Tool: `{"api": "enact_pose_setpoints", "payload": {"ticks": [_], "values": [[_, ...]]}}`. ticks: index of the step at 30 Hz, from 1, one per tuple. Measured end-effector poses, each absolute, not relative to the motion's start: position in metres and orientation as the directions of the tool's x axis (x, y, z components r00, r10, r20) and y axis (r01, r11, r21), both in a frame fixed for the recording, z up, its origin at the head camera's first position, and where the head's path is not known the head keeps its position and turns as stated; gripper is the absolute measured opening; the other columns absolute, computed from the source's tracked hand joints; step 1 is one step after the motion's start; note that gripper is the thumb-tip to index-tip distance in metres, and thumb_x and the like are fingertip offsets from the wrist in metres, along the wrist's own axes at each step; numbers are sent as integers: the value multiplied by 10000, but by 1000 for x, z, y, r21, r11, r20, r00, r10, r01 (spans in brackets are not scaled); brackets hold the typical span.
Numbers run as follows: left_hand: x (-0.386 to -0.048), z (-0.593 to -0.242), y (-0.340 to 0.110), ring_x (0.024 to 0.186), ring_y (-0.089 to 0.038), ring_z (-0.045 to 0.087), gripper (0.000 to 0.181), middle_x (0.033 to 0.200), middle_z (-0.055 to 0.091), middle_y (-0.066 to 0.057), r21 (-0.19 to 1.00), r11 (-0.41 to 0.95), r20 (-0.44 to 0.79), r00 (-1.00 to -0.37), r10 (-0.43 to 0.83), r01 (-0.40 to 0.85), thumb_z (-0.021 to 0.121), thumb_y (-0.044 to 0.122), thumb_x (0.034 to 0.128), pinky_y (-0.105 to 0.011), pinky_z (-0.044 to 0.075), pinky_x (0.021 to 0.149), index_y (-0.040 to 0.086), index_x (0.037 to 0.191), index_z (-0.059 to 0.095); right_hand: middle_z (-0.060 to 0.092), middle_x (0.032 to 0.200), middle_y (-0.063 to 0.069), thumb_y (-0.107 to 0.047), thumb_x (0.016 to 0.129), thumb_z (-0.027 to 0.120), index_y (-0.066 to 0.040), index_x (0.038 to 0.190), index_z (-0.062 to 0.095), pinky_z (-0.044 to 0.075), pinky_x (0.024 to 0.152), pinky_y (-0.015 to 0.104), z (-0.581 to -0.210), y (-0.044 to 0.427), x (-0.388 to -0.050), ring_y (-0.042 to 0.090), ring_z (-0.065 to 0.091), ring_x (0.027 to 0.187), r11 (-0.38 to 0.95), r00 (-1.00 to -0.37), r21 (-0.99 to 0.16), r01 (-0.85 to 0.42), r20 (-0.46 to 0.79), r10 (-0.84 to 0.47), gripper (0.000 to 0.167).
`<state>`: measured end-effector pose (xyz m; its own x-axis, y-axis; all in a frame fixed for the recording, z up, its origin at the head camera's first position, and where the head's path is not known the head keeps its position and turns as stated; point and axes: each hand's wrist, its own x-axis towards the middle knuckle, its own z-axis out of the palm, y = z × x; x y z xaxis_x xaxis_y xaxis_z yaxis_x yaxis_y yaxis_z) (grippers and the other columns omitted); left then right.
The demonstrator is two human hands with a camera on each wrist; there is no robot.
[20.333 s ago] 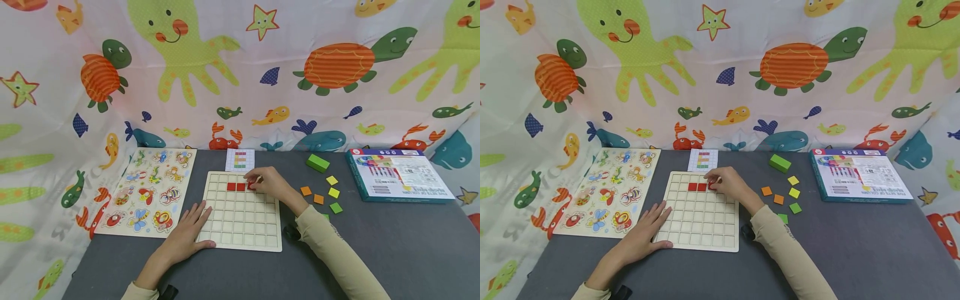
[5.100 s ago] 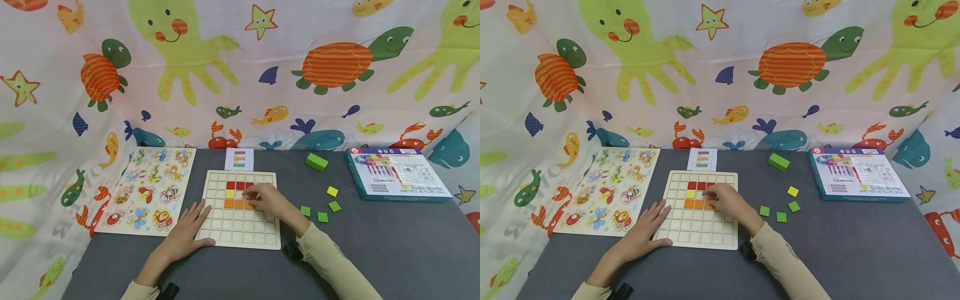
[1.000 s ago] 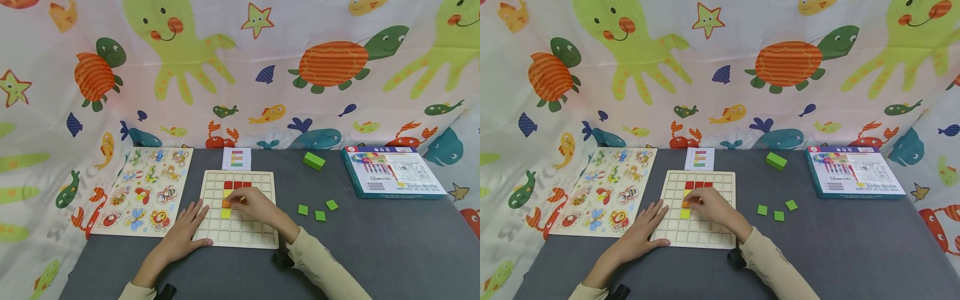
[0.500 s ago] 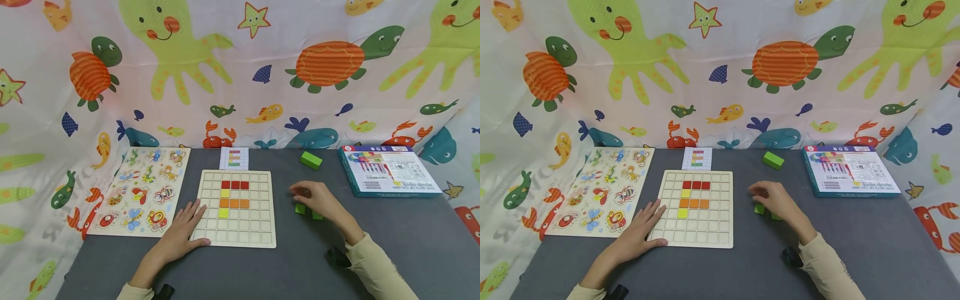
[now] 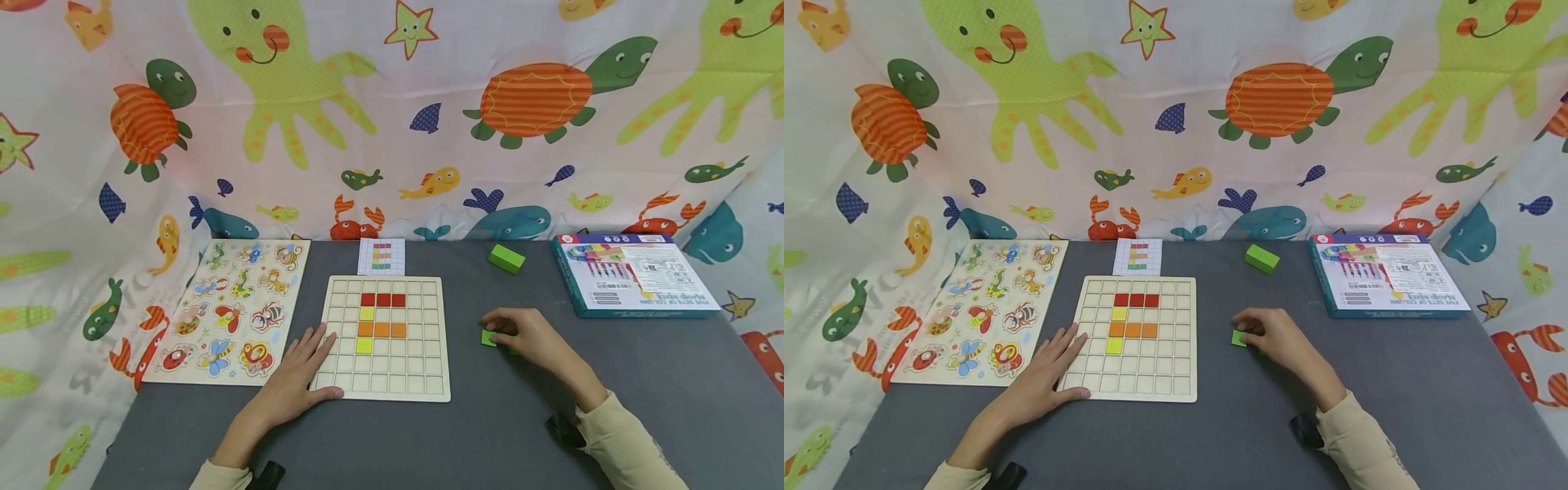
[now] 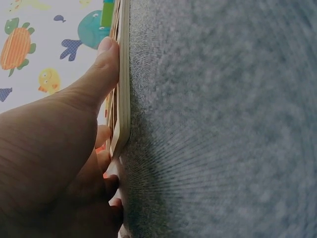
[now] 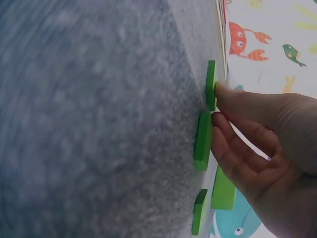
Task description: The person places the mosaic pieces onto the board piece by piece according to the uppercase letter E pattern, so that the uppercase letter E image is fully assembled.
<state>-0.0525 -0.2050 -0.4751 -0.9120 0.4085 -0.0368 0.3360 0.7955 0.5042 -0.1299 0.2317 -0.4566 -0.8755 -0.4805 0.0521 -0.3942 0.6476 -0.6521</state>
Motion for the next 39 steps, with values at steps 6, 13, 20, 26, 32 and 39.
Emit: {"api": "enact_pose_setpoints", "payload": {"ticks": [6, 13, 20, 26, 32, 39], "values": [[-53, -476, -205, 1484, -392, 101, 965, 1630, 136, -136, 508, 792, -37, -909, 415, 340, 735, 494, 822, -570, 99, 1178, 95, 1559, 255, 705, 972, 27, -47, 848, 755, -27, 1122, 705, 568, 756, 361, -451, 227, -129, 168, 664, 866, 663, -865, -636, -394, 13, -501, 279], [-52, -480, -205, 1486, -385, 102, 966, 1633, 131, -126, 500, 794, -36, -908, 418, 346, 719, 519, 826, -567, 104, 1179, 109, 1563, 247, 669, 888, -7, 14, 808, 770, -23, 1104, 709, 540, 686, 311, -443, 218, -127, 109, 604, 779, 671, -854, -603, -431, 31, -520, 305], [-52, -478, -206, 1482, -393, 117, 964, 1629, 147, -133, 495, 796, -27, -910, 414, 348, 722, 522, 822, -574, 120, 1174, 103, 1559, 263, 645, 861, -15, 32, 809, 763, -15, 1122, 703, 545, 699, 323, -429, 191, -134, 103, 585, 773, 638, -827, -613, -465, 44, -561, 323], [-54, -478, -206, 1485, -385, 104, 959, 1631, 136, -130, 488, 797, -33, -905, 425, 356, 697, 546, 835, -571, 117, 1176, 108, 1563, 250, 639, 871, -1, 11, 824, 760, -18, 1141, 695, 543, 715, 308, -429, 160, -137, 104, 568, 784, 586, -795, -651, -483, 46, -605, 324], [-55, -479, -206, 1489, -377, 91, 966, 1636, 120, -120, 483, 798, -44, -901, 432, 359, 673, 581, 838, -570, 111, 1178, 121, 1567, 236, 651, 876, 20, -12, 835, 759, -21, 1142, 699, 532, 699, 273, -434, 134, -142, 113, 565, 790, 525, -772, -697, -488, 64, -632, 313], [-54, -478, -207, 1486, -379, 102, 962, 1634, 129, -122, 479, 804, -43, -906, 422, 352, 682, 573, 836, -573, 120, 1176, 118, 1564, 249, 673, 888, 26, -25, 830, 769, -15, 1128, 707, 552, 735, 287, -436, 105, -145, 129, 588, 817, 458, -749, -741, -490, 90, -656, 305]]}}
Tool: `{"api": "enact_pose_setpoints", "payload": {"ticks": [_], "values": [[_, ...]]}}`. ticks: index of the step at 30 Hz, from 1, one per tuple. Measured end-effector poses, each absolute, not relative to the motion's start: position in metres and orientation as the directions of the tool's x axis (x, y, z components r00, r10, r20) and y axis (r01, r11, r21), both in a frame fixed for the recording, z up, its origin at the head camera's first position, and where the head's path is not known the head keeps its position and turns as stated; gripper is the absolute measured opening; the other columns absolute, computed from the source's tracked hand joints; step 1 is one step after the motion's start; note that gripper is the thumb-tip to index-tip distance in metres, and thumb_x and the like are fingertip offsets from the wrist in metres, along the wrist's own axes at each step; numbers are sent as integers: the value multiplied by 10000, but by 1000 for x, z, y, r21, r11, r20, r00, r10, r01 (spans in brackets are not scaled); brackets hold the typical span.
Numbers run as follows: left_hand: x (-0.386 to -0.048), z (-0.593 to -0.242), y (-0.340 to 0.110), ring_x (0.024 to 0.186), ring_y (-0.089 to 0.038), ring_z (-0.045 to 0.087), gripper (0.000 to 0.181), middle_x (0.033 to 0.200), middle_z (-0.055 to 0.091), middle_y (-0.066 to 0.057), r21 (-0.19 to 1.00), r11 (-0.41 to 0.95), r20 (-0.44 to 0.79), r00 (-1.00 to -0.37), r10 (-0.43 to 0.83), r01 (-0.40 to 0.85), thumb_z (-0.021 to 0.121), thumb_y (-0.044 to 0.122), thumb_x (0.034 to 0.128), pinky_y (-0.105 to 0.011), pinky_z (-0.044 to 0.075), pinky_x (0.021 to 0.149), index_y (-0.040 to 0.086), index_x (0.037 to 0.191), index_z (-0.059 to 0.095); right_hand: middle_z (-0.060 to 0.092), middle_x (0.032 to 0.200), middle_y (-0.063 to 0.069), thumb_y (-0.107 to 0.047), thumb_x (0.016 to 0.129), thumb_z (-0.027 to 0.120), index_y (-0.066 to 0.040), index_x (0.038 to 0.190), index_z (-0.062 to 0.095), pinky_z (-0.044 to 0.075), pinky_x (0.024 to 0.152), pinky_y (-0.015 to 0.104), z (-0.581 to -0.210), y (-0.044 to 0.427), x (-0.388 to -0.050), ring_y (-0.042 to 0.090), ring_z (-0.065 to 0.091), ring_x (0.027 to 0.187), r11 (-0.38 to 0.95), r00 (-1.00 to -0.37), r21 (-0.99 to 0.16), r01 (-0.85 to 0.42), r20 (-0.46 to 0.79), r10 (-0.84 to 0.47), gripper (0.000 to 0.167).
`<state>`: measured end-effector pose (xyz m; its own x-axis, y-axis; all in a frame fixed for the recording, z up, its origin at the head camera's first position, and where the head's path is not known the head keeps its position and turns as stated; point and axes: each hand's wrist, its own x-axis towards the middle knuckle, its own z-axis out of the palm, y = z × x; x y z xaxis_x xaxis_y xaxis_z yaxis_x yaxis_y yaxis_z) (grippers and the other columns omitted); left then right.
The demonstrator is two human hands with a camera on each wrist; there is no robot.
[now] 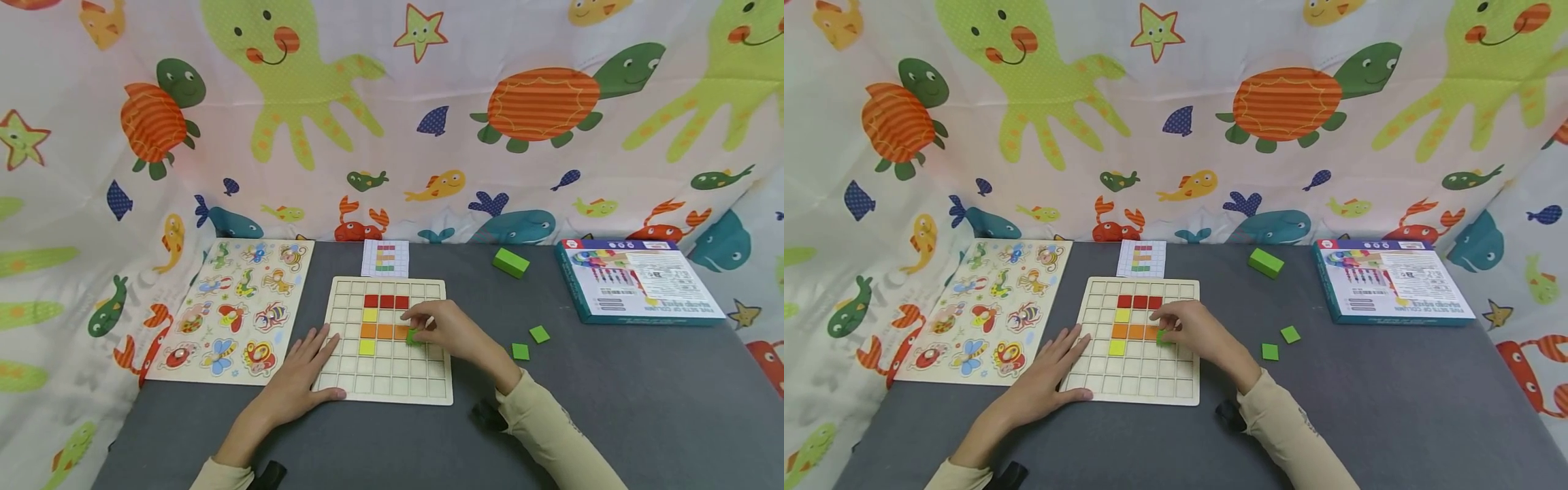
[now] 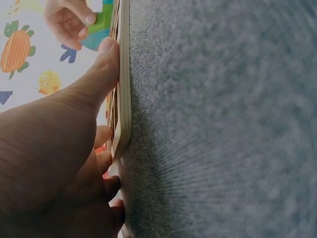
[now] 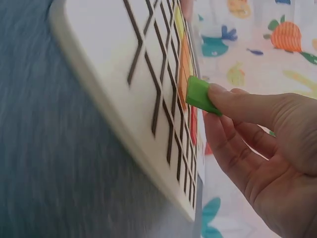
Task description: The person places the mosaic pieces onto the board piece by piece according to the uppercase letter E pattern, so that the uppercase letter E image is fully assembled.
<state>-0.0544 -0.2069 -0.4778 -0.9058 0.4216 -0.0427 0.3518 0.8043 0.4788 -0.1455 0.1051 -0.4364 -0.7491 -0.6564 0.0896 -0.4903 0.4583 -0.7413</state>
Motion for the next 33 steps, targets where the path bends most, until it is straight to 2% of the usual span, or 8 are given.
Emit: {"api": "enact_pose_setpoints", "payload": {"ticks": [11, 21, 33], "values": [[-52, -473, -205, 1478, -400, 121, 947, 1625, 152, -147, 479, 803, -39, -906, 422, 354, 712, 524, 834, -585, 134, 1169, 87, 1552, 276, 696, 921, 9, -18, 828, 770, -25, 1116, 716, 544, 756, 277, -437, 67, -130, 109, 607, 823, 387, -709, -775, -499, 108, -697, 293], [-51, -472, -205, 1475, -402, 136, 942, 1622, 164, -149, 481, 800, -21, -908, 419, 359, 732, 494, 829, -592, 151, 1163, 87, 1550, 284, 690, 901, 22, -6, 847, 748, -22, 1109, 717, 543, 758, 248, -441, 35, -117, 78, 615, 814, 377, -679, -787, -488, 72, -731, 264], [-52, -473, -205, 1475, -403, 137, 938, 1622, 167, -150, 484, 794, -9, -905, 425, 368, 730, 492, 831, -594, 151, 1162, 79, 1547, 289, 700, 909, 4, -35, 859, 746, -67, 1077, 728, 515, 735, 189, -448, 25, -110, 48, 610, 804, 468, -707, -710, -525, 58, -705, 221]]}}
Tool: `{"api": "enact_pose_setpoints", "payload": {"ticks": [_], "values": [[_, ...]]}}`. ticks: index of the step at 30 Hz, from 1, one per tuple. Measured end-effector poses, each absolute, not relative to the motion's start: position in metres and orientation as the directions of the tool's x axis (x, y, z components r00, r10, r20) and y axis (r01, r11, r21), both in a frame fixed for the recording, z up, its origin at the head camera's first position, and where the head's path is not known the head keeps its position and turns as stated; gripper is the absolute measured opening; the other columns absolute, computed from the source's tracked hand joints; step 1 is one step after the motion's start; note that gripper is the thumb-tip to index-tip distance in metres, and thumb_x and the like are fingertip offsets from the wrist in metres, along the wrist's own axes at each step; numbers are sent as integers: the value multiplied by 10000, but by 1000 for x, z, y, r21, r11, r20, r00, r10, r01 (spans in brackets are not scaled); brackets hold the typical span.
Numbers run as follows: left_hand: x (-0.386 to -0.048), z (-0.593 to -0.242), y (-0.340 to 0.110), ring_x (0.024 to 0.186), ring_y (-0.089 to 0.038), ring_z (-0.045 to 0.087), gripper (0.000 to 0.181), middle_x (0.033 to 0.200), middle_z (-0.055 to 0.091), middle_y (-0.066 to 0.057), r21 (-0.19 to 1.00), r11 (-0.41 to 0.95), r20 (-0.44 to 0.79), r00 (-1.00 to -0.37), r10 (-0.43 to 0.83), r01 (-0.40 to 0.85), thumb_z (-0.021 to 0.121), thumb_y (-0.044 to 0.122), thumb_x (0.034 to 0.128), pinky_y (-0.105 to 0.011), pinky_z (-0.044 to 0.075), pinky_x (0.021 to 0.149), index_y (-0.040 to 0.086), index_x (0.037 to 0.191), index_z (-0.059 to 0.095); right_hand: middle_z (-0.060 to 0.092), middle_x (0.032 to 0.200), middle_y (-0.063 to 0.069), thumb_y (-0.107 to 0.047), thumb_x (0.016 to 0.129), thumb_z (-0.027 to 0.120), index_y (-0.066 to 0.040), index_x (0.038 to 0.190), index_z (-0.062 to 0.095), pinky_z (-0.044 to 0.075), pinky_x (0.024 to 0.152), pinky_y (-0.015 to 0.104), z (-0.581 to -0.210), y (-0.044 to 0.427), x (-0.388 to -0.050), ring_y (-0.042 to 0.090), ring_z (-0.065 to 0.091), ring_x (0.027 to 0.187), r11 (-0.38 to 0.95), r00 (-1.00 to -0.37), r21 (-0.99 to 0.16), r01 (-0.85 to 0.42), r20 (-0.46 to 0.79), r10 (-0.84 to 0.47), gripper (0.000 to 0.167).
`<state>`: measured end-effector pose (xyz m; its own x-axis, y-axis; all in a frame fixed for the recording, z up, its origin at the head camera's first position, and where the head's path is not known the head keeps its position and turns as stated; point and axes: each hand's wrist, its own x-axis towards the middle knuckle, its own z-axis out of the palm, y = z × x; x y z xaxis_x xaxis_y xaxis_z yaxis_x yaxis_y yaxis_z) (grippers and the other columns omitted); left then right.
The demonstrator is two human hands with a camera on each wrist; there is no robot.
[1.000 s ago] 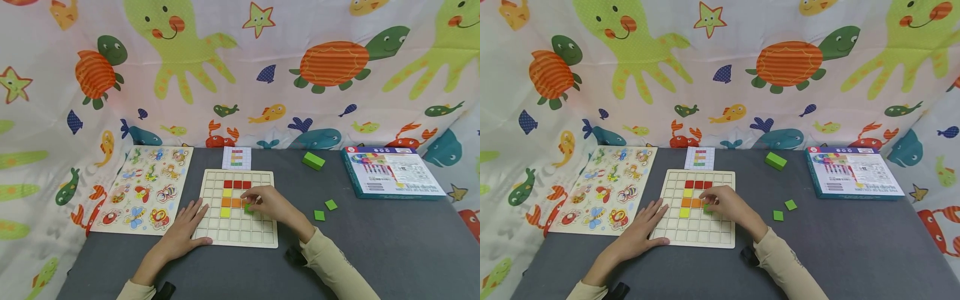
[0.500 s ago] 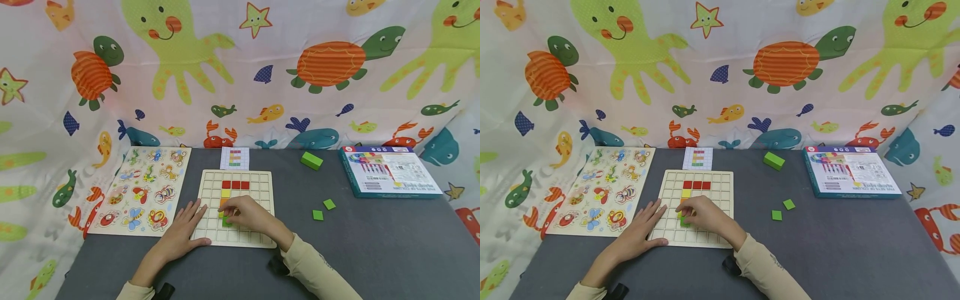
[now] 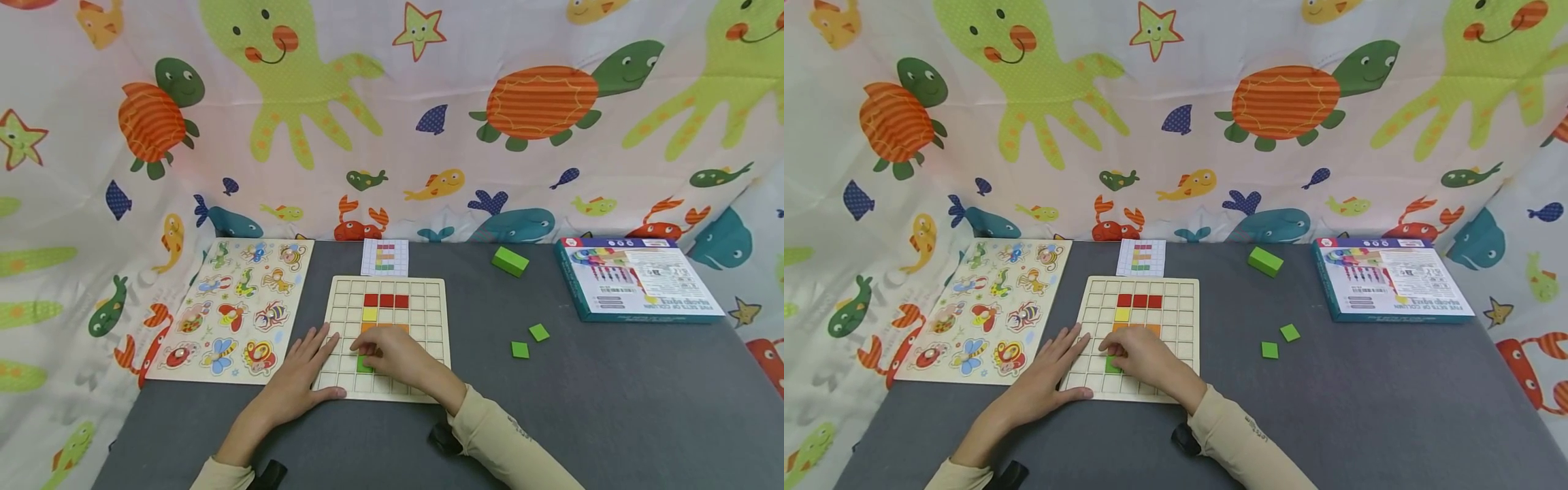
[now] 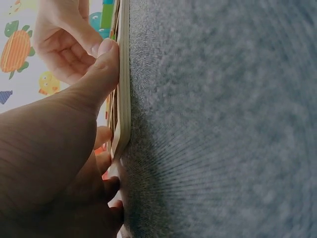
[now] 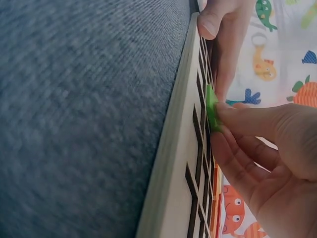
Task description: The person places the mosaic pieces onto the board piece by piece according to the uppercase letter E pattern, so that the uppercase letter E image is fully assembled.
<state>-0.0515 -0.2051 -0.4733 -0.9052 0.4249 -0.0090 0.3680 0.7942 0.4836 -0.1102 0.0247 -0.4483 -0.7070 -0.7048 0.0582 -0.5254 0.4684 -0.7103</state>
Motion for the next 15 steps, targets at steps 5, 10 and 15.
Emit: {"api": "enact_pose_setpoints", "payload": {"ticks": [5, 10, 15], "values": [[-51, -474, -205, 1474, -407, 137, 944, 1622, 165, -151, 488, 791, -7, -905, 425, 368, 731, 496, 828, -597, 153, 1160, 78, 1548, 286, 713, 958, -1, -37, 861, 744, -76, 1079, 728, 520, 756, 187, -449, 25, -109, 79, 642, 851, 476, -706, -711, -518, 41, -707, 222], [-51, -474, -205, 1474, -406, 136, 947, 1623, 163, -148, 482, 797, -16, -905, 425, 366, 723, 509, 829, -593, 156, 1161, 83, 1550, 281, 711, 982, 12, -31, 874, 725, -64, 1097, 724, 528, 773, 234, -447, 36, -111, 96, 632, 859, 449, -707, -721, -527, 80, -703, 225], [-52, -474, -206, 1478, -397, 130, 950, 1625, 159, -141, 481, 800, -20, -908, 418, 358, 725, 513, 828, -583, 145, 1167, 91, 1552, 278, 716, 999, 40, -23, 879, 716, -41, 1105, 725, 547, 785, 299, -442, 65, -118, 132, 629, 874, 438, -751, -753, -491, 112, -651, 227]]}}
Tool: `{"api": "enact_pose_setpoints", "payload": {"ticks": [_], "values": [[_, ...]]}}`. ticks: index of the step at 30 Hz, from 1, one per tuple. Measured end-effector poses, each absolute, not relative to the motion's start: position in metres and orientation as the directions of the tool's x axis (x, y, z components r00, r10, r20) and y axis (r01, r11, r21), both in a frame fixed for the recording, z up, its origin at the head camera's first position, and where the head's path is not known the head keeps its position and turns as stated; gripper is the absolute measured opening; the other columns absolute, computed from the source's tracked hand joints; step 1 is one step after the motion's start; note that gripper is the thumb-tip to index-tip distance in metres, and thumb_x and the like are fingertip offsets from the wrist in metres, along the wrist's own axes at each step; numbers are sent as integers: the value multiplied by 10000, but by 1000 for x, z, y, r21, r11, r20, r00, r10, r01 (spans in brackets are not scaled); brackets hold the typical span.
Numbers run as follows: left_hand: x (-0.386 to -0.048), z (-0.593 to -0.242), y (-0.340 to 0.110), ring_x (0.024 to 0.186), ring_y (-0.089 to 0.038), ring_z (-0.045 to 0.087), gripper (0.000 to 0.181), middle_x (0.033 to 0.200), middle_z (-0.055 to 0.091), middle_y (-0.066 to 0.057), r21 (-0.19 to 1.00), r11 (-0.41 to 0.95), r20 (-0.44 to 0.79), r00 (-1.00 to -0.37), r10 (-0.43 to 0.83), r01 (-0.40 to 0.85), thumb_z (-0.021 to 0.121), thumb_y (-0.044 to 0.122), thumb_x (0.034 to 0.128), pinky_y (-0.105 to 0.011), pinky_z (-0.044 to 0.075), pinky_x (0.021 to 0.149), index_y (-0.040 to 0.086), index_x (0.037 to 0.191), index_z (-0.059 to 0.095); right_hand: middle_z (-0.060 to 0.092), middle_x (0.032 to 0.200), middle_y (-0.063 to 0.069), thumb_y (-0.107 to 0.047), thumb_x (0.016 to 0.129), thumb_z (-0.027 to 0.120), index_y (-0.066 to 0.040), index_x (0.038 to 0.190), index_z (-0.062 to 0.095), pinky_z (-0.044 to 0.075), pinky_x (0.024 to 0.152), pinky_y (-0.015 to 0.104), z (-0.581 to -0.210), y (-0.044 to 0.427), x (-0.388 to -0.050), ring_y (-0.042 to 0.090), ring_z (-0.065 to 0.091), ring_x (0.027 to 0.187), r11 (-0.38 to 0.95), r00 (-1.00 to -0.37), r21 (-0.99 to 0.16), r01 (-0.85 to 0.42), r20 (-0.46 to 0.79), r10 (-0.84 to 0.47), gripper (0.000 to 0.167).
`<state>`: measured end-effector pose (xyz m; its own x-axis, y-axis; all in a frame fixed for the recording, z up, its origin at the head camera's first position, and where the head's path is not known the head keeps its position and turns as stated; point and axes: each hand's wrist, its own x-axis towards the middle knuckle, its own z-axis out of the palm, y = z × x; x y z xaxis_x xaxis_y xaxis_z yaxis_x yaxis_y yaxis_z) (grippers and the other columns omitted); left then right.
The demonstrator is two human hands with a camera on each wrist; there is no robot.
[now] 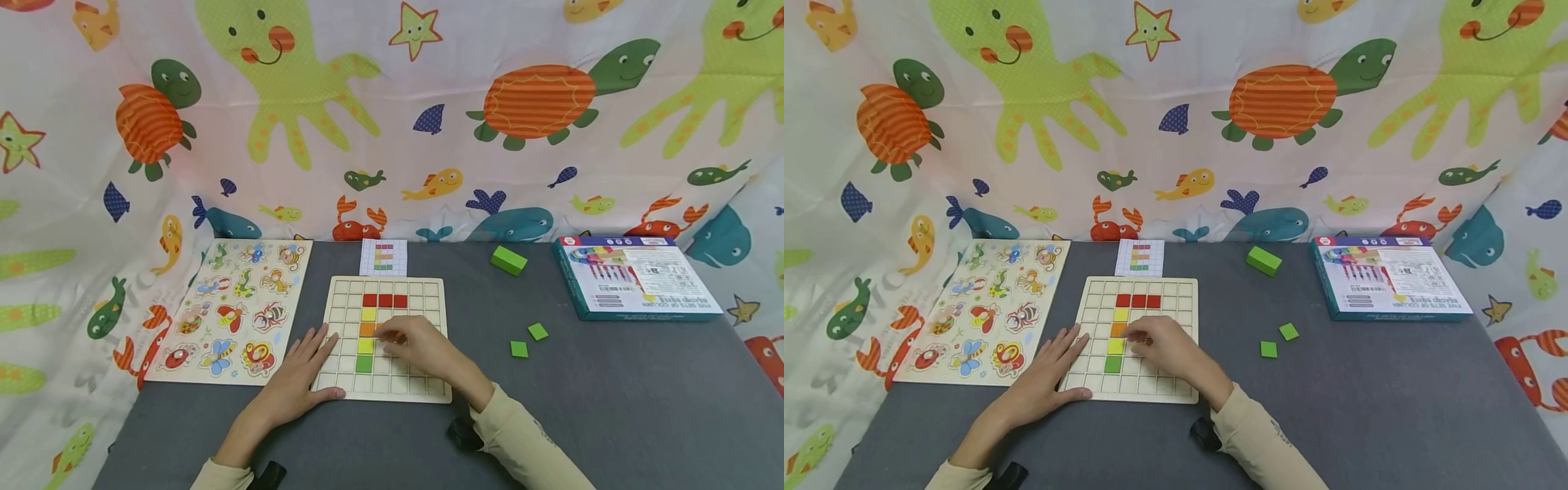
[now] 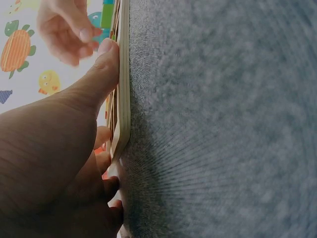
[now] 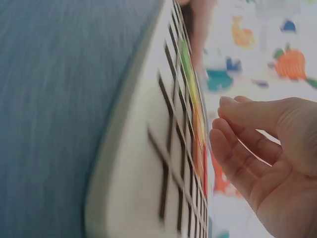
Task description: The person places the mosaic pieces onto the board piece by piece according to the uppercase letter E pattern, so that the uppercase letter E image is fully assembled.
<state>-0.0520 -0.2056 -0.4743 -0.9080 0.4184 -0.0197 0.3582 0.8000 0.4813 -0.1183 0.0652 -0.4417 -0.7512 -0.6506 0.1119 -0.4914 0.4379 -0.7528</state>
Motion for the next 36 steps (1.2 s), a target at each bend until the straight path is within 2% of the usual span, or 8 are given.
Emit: {"api": "enact_pose_setpoints", "payload": {"ticks": [6, 12, 18, 21, 25, 27, 32, 36], "values": [[-52, -476, -207, 1479, -399, 125, 959, 1627, 153, -139, 481, 801, -21, -909, 416, 355, 724, 519, 824, -587, 140, 1167, 90, 1554, 273, 697, 1024, 70, -10, 869, 723, -39, 1111, 716, 560, 757, 335, -442, 121, -128, 161, 627, 869, 504, -822, -735, -454, 128, -555, 244], [-51, -477, -207, 1479, -400, 121, 957, 1627, 151, -138, 492, 796, -19, -910, 415, 353, 721, 519, 825, -588, 132, 1168, 89, 1553, 274, 680, 1079, 107, 30, 835, 744, -20, 1127, 704, 575, 785, 417, -446, 189, -132, 256, 656, 933, 603, -894, -691, -398, 144, -425, 300], [-51, -478, -207, 1480, -401, 118, 956, 1628, 148, -138, 496, 796, -26, -910, 413, 347, 720, 522, 827, -590, 128, 1167, 91, 1554, 273, 692, 1118, 149, 61, 851, 709, 5, 1152, 684, 564, 798, 469, -446, 252, -125, 315, 678, 974, 667, -921, -655, -356, 127, -367, 308], [-51, -477, -207, 1481, -398, 117, 957, 1628, 147, -138, 492, 798, -27, -911, 412, 346, 719, 526, 826, -586, 128, 1169, 91, 1554, 273, 688, 1147, 127, 56, 835, 724, -21, 1182, 678, 536, 860, 474, -444, 275, -121, 306, 646, 1047, 701, -921, -616, -359, 114, -372, 358], [-52, -476, -207, 1480, -398, 119, 958, 1626, 151, -142, 490, 800, -25, -912, 410, 346, 723, 519, 825, -582, 129, 1171, 86, 1552, 275, 678, 1182, 89, 39, 824, 735, -64, 1217, 674, 511, 900, 337, -446, 294, -118, 274, 595, 1106, 735, -915, -570, -368, 82, -395, 410], [-52, -475, -206, 1479, -400, 123, 957, 1625, 155, -146, 489, 800, -22, -912, 410, 347, 729, 510, 823, -583, 131, 1170, 81, 1551, 278, 680, 1182, 84, 40, 829, 728, -73, 1216, 679, 513, 888, 311, -449, 299, -118, 264, 597, 1102, 738, -911, -565, -371, 68, -406, 406], [-52, -473, -205, 1475, -409, 130, 950, 1621, 164, -155, 493, 795, -14, -910, 413, 354, 736, 493, 824, -592, 136, 1165, 74, 1547, 286, 693, 1129, 93, 57, 819, 732, -55, 1171, 701, 544, 835, 449, -454, 301, -119, 275, 630, 1041, 735, -915, -569, -368, 80, -396, 371], [-52, -473, -204, 1477, -407, 123, 950, 1623, 157, -154, 494, 795, -18, -910, 415, 353, 732, 494, 828, -591, 130, 1167, 74, 1549, 279, 692, 1076, 97, 48, 799, 760, -18, 1144, 698, 569, 775, 384, -452, 296, -123, 252, 652, 958, 728, -925, -590, -350, 96, -366, 357]]}}
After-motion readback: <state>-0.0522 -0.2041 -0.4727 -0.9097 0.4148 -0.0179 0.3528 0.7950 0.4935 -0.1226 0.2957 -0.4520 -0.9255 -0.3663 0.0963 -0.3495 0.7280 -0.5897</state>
